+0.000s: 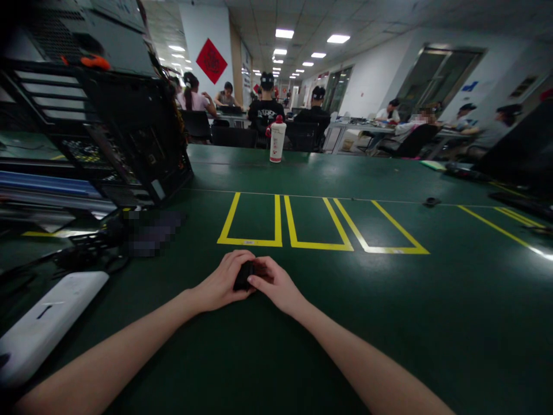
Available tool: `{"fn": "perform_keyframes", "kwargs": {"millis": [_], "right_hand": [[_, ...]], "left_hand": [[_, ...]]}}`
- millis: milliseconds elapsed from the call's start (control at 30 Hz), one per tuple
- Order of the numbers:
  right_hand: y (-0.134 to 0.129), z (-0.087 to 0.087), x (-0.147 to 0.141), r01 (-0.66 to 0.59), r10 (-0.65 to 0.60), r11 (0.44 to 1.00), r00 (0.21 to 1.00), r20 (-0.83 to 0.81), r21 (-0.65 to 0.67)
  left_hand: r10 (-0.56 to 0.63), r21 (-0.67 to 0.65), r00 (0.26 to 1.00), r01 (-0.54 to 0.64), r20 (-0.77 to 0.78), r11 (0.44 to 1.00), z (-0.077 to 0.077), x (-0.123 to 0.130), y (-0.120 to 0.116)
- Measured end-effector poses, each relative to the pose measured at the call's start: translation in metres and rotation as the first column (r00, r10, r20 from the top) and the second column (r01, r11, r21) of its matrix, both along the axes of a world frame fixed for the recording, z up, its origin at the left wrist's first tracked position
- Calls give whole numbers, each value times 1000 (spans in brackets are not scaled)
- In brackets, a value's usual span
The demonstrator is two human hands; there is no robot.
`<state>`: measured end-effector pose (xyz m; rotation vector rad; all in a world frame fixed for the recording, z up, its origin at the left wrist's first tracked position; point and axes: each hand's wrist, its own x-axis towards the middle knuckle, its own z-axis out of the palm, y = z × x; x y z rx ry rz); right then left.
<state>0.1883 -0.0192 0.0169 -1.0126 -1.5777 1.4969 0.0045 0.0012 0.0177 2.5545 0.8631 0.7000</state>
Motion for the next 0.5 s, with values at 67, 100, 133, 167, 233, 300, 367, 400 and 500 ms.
{"fn": "perform_keyframes", "kwargs": {"millis": [67,100,133,167,233,300,367,400,500], "right_hand": [[0,0,1,-37,38,999,999,-27,7],[0,-1,2,-48,49,999,998,-41,18],[0,-2,2,-55,56,998,997,-50,27],[0,-2,2,-54,55,998,997,-54,29],[0,-4,2,-30,31,999,998,-56,14],[0,-6,0,-2,2,1000,998,-59,-7],[0,-7,-1,20,-20,1000,998,-53,-7],[1,-7,-1,25,-25,1000,999,-45,-3],[1,-5,0,36,-36,999,999,-1,0]], "left_hand": [[-3,-7,1000,3,1,1000,-1,0,0],[-5,-11,1000,5,2,1000,-1,0,0],[-7,-12,1000,7,2,1000,-1,0,0],[-9,-12,1000,10,0,1000,-1,-1,1],[-11,-5,1000,11,-1,1000,-1,-1,1],[-15,2,1000,15,0,1000,0,-1,0],[-21,-3,1000,21,-4,1000,1,-1,0],[-21,-7,1000,21,-5,1000,1,-1,0],[-14,-17,1000,13,-11,1000,2,-1,0]]}}
